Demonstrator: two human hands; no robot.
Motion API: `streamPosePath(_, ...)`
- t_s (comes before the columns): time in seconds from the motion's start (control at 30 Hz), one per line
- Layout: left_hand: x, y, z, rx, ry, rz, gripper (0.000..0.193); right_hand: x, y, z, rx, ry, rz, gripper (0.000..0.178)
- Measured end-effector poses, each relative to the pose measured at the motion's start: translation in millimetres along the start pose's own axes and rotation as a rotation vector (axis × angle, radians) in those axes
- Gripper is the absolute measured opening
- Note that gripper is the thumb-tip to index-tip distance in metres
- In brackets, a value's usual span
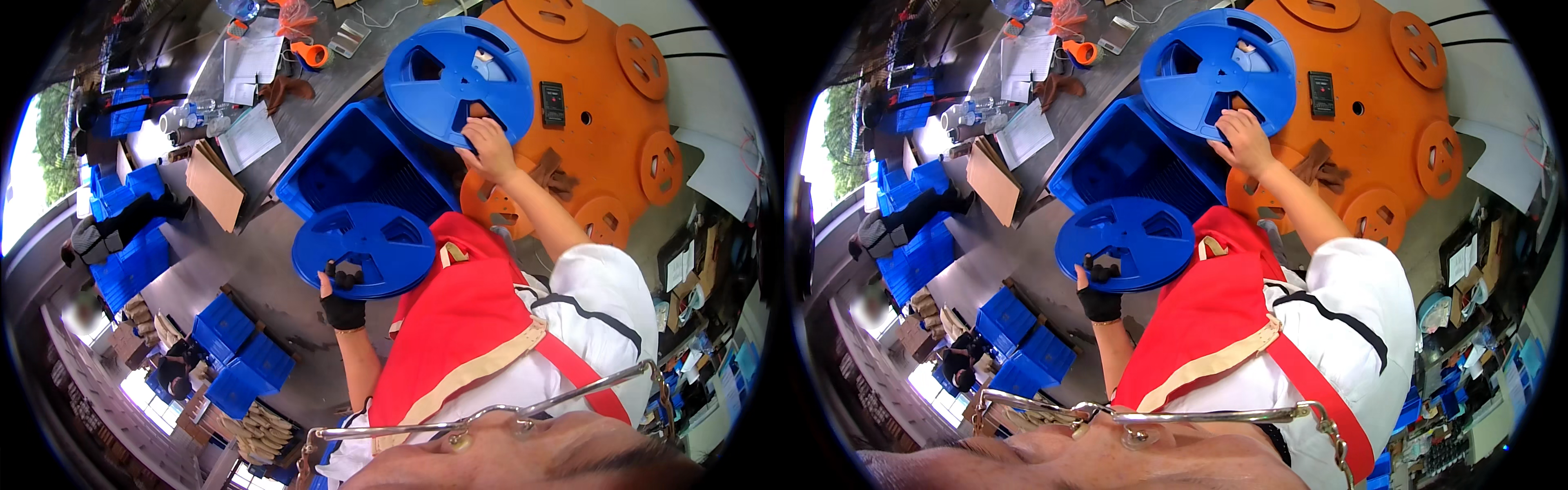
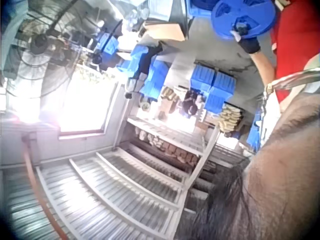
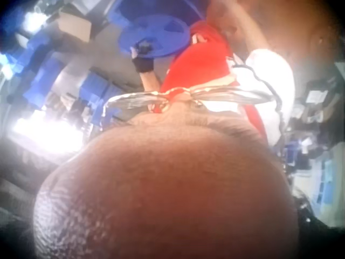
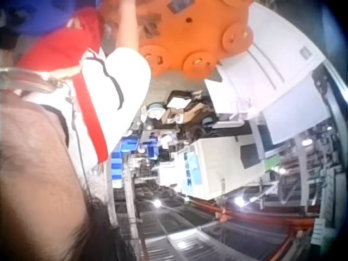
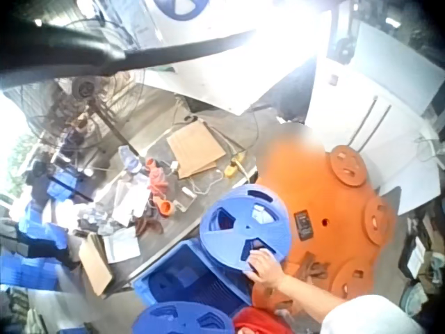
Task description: The person picks up blue plastic spools from an orange table and places them into a blue plastic bin. They repeat this action, stacking the spools neatly inside the bin.
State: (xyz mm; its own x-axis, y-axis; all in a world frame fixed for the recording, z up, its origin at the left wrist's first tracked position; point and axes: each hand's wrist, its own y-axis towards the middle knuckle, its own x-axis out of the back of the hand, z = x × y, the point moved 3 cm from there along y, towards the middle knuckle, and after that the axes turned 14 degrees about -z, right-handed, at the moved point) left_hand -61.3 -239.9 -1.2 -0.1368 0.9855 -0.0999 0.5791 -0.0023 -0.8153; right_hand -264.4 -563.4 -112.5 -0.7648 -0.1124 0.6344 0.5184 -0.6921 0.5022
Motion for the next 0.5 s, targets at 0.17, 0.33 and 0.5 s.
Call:
streamPosePath(0.17,-9.4,14.7,9.7,0.052,0.16,0.298,0.049,43.7,-7.6,20.0,-1.12,1.147,-0.472,0.037)
streamPosePath(0.33,-52.3,0.6,22.3,0.039,0.251,0.284,0.067,24.7,-41.8,20.4,-1.701,1.575,-0.361,0.035)
streamPosePath(0.5,-74.5,-14.8,18.4,0.018,0.204,0.499,0.068,7.9,-74.5,28.7,-1.74,1.634,-0.107,0.037)
